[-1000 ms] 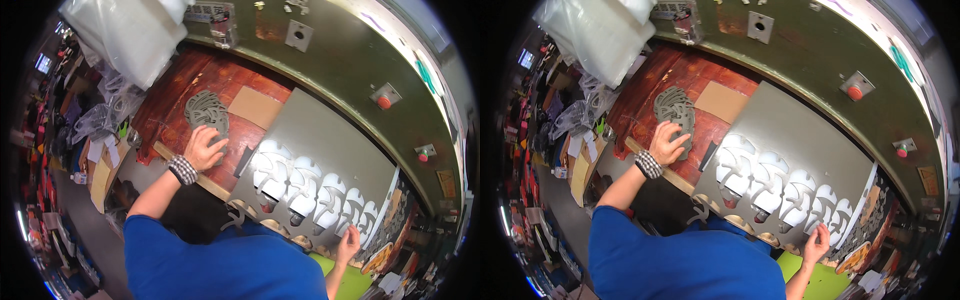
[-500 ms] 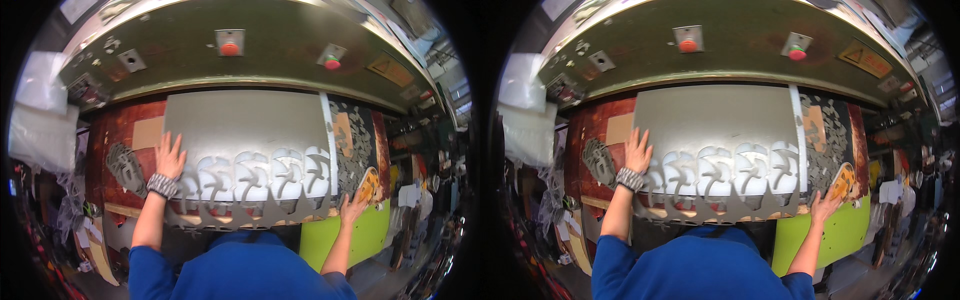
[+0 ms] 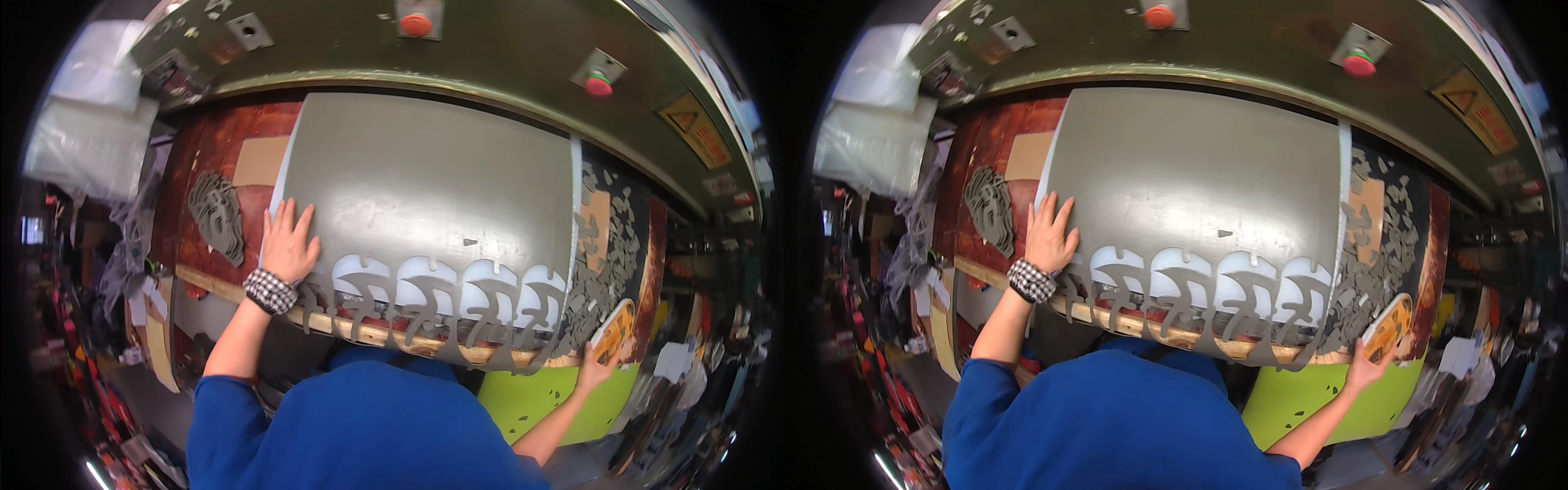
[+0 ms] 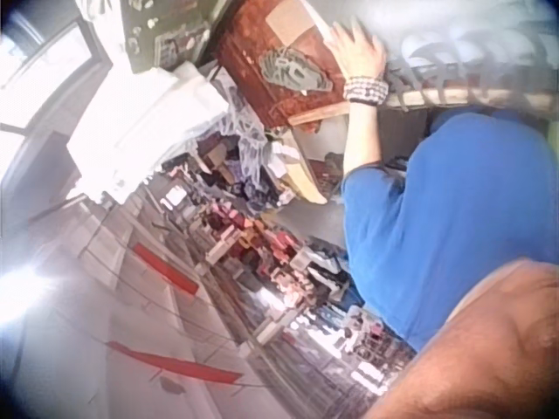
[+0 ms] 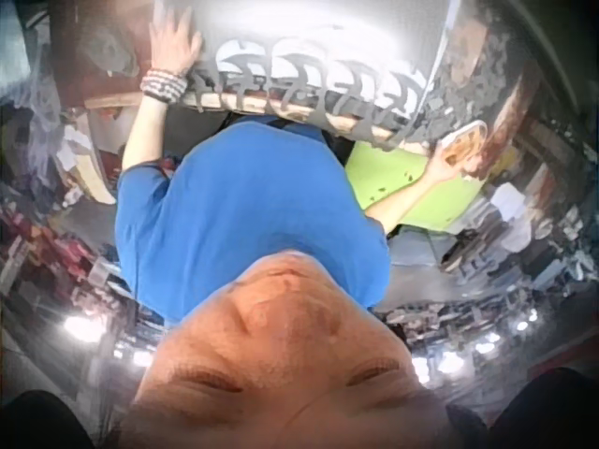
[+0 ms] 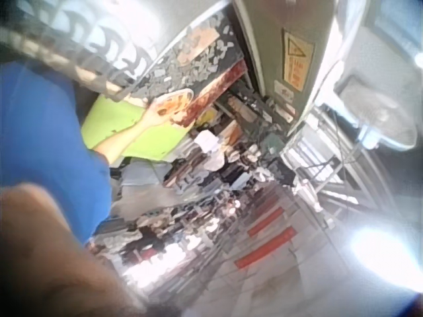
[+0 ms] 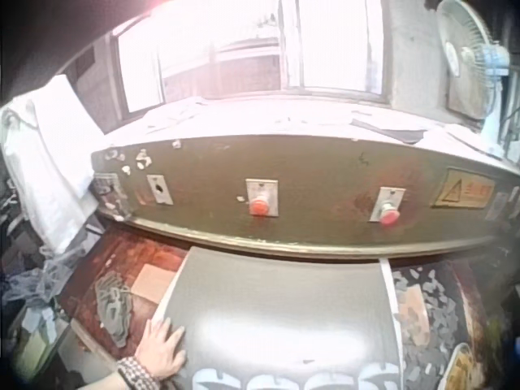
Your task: The person operates a die-cutting machine to cut gray plastic pieces from a sheet. They repeatedly place the sheet and die into the machine, press the activation button, and remove the cut pieces, stacking them on the workbench.
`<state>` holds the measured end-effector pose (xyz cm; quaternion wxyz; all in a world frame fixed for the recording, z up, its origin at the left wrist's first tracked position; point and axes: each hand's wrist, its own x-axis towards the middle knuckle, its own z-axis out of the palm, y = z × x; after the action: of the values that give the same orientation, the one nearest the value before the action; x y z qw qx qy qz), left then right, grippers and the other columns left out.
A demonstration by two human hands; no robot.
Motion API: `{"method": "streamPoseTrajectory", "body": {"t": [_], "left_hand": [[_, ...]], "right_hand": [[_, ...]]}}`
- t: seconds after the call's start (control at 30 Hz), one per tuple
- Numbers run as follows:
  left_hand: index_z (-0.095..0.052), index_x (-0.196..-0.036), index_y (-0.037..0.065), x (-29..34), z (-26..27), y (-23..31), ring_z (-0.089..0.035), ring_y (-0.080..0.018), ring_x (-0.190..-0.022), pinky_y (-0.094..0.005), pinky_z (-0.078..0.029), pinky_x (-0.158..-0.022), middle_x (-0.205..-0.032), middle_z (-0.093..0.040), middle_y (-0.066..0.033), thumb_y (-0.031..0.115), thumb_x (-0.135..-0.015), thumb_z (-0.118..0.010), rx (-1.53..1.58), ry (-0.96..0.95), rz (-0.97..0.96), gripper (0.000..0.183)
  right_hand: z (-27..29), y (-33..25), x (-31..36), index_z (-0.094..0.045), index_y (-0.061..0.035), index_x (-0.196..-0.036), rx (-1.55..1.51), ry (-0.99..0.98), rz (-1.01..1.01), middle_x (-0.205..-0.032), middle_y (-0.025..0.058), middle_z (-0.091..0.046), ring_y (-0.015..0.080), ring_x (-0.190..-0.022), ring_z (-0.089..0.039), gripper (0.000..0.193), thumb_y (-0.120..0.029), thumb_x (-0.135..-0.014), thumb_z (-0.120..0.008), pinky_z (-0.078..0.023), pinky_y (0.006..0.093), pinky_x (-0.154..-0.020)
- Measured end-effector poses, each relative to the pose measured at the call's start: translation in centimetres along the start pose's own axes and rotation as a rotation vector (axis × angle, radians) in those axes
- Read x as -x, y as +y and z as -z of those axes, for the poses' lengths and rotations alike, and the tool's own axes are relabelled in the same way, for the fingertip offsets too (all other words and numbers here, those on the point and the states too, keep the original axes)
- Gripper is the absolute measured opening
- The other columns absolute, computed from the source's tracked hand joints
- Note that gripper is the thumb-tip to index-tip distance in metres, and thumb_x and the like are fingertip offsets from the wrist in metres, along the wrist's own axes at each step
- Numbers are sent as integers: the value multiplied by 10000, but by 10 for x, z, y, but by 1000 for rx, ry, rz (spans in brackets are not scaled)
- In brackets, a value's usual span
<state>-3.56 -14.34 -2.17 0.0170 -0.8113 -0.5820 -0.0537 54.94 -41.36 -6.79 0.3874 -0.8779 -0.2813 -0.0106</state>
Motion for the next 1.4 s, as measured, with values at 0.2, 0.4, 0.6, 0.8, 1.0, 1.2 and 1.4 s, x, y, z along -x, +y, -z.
{"method": "streamPoseTrajectory", "body": {"t": [0.2, 0.4, 0.6, 0.8, 1.0, 1.2, 1.4], "left_hand": [[-491, -1275, 16, -65, -19, 109, -422, -383, -1269, -523, -346, -1074, -1327, -447, -236, 205, -773, -721, 423, 105, -322, 583], [-639, -1131, 48, -17, -9, 219, -551, -288, -1142, -469, -433, -978, -1206, -610, -119, 266, -869, -611, 991, -503, -966, 342], [-629, -1098, 40, -26, 16, 53, -642, -318, -956, -396, -534, -829, -1006, -667, -139, 76, -825, -619, 823, 351, -440, 275], [-500, -1276, -21, 6, -15, -55, -434, -341, -1288, -493, -288, -1108, -1330, -487, -203, 78, -842, -599, 296, 179, -28, 456], [-407, -1348, -37, 10, -23, -58, -423, -350, -1303, -486, -286, -1111, -1345, -486, -205, 48, -860, -557, 437, 226, 52, 517], [-345, -1373, -74, 25, -23, -64, -433, -354, -1293, -478, -298, -1107, -1324, -488, -242, 15, -858, -529, 473, 203, 51, 554], [-377, -1361, -57, -4, -22, -66, -487, -351, -1241, -481, -339, -1078, -1287, -531, -222, -12, -854, -516, 480, 267, 89, 528]], "right_hand": [[-6, -76, 21, -346, -15, -1424, -1360, 146, -384, -1416, 248, -371, 392, -1274, -409, 586, -286, -940, -536, -343, 559, -1094], [-46, -107, 34, -279, 28, -1425, -2480, 150, -836, -1440, 248, -245, 437, -1353, -188, 876, -163, -698, -728, -257, 582, -1132], [-30, -150, 54, -252, 35, -1436, -1837, 110, -726, -1399, 286, -299, 467, -1295, -301, 819, -296, -829, -692, -323, 557, -1100], [-76, -235, 123, -318, -8, -1424, -1474, -759, -75, -1264, 205, -504, 329, -1160, -532, 742, -287, -833, -670, -470, 422, -999], [-203, -371, 201, -475, -1, -1309, -857, -946, 183, -1274, 154, -536, 248, -1202, -516, 762, 3, -631, -822, -423, 367, -1029], [-257, -425, 287, -440, -86, -1345, -227, -642, 702, -1380, 363, -282, 531, -1241, -350, 864, -160, -595, -862, -345, 509, -1041], [-259, -415, 249, -248, 20, -1445, -342, -857, 755, -1414, 369, -284, 503, -1315, -321, 1026, -266, -658, -840, -306, 496, -1082]]}}
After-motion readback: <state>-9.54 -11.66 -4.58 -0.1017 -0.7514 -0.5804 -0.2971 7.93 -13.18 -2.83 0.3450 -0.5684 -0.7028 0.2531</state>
